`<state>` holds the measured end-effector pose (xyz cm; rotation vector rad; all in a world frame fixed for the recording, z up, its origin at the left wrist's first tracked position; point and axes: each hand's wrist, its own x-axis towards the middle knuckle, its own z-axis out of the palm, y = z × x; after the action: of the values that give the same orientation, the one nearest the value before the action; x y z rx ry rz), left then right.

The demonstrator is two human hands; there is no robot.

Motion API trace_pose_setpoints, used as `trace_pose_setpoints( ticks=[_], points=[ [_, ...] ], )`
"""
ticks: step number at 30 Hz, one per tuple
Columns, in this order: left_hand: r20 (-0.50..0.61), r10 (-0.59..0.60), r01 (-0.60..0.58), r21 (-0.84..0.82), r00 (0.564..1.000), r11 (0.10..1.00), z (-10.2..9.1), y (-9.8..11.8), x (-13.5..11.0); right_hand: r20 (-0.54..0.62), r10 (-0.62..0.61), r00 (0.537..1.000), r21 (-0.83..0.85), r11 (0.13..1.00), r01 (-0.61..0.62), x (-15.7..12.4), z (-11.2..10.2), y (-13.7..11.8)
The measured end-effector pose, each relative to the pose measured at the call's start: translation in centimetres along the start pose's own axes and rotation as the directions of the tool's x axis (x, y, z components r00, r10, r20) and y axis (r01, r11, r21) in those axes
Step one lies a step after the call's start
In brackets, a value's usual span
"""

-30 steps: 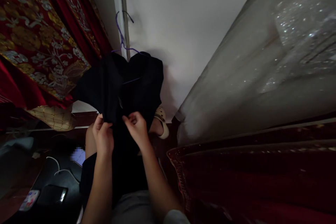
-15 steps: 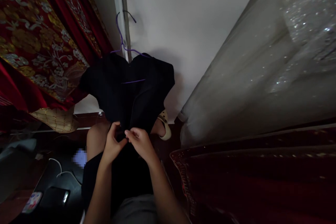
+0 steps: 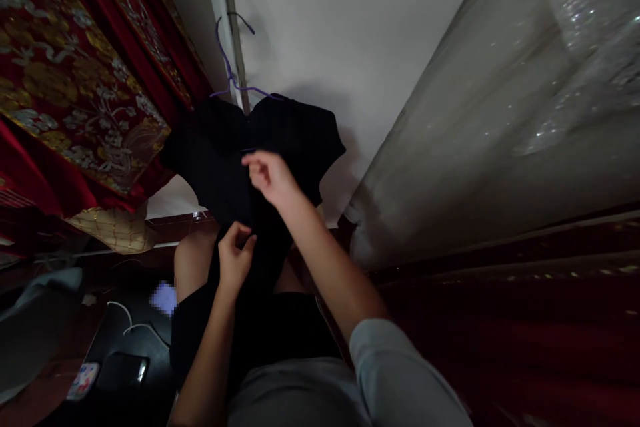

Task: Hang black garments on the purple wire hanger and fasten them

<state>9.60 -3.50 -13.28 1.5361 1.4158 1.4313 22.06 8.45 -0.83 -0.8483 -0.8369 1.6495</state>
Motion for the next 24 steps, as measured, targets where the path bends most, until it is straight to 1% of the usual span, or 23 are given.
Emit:
trace_pose_setpoints(
  ticks=[2,3,4,5,7,8,9,10,11,12,13,14,15,17,19,21,22,23,24],
  points=[
    [0.090,0.040,-0.045,0.063,0.995,0.997,0.7,-0.5,0.4,-0.030,-0.169,0.985,-0.018,0.985,0.169,2.1,1.5,-4.4],
    [0.117,0.059,-0.071,0.095,0.991,0.993,1.0,-0.6,0.6,-0.035,-0.196,0.980,-0.013,0.981,0.196,2.6,2.2,-5.9],
    [0.140,0.077,-0.095,0.129,0.987,0.987,1.2,-0.6,0.9,-0.033,-0.231,0.972,-0.017,0.973,0.231,2.6,2.8,-6.9],
    [0.163,0.095,-0.122,0.164,0.982,0.979,1.3,-0.3,1.2,-0.023,-0.276,0.961,-0.021,0.961,0.275,2.2,3.3,-7.3],
    [0.203,0.145,-0.188,0.213,0.968,0.959,1.0,0.8,2.2,0.008,-0.381,0.924,-0.036,0.924,0.381,0.7,3.8,-6.6],
    [0.202,0.193,-0.235,0.212,0.960,0.948,0.6,1.7,3.0,0.022,-0.428,0.904,-0.054,0.902,0.428,-0.2,3.8,-5.8],
    [0.176,0.263,-0.295,0.195,0.949,0.935,0.1,2.8,4.1,0.035,-0.457,0.889,-0.079,0.885,0.459,-1.1,3.6,-5.0],
    [0.119,0.344,-0.361,0.172,0.931,0.917,-0.5,4.1,5.5,0.047,-0.467,0.883,-0.112,0.876,0.469,-1.8,3.4,-4.3],
    [0.045,0.438,-0.440,0.144,0.898,0.886,-1.2,5.6,7.0,0.056,-0.466,0.883,-0.150,0.871,0.469,-2.4,3.1,-3.8],
    [-0.012,0.526,-0.520,0.140,0.850,0.843,-1.9,7.0,8.8,0.071,-0.463,0.884,-0.186,0.864,0.467,-2.7,2.9,-3.6],
    [-0.046,0.596,-0.583,0.160,0.802,0.797,-2.5,8.4,10.6,0.090,-0.465,0.881,-0.215,0.855,0.473,-2.9,2.7,-3.7],
    [-0.038,0.655,-0.638,0.188,0.755,0.747,-3.0,9.7,12.3,0.111,-0.473,0.874,-0.237,0.841,0.486,-2.9,2.5,-3.9],
    [0.001,0.692,-0.676,0.214,0.722,0.705,-3.3,10.8,13.9,0.129,-0.489,0.863,-0.252,0.825,0.505,-2.7,2.3,-4.3],
    [0.092,0.724,-0.718,0.263,0.684,0.645,-3.3,12.5,16.0,0.146,-0.530,0.835,-0.275,0.789,0.549,-2.0,2.1,-4.7],
    [0.150,0.727,-0.730,0.306,0.670,0.611,-3.0,13.6,16.6,0.122,-0.578,0.807,-0.296,0.755,0.585,-1.0,1.8,-4.3],
    [0.140,0.744,-0.739,0.333,0.653,0.586,-2.8,14.3,16.4,0.071,-0.627,0.776,-0.345,0.715,0.608,0.1,1.4,-2.7],
    [0.106,0.761,-0.743,0.340,0.640,0.577,-3.0,14.6,16.3,0.046,-0.642,0.766,-0.381,0.697,0.607,0.6,1.2,-1.6],
    [0.043,0.779,-0.742,0.342,0.625,0.576,-3.5,14.8,16.3,0.024,-0.643,0.766,-0.417,0.690,0.592,1.0,0.9,-0.3],
    [-0.046,0.795,-0.738,0.342,0.605,0.582,-4.2,14.8,16.6,0.005,-0.627,0.779,-0.443,0.697,0.564,1.3,0.7,1.1]
  ],
)
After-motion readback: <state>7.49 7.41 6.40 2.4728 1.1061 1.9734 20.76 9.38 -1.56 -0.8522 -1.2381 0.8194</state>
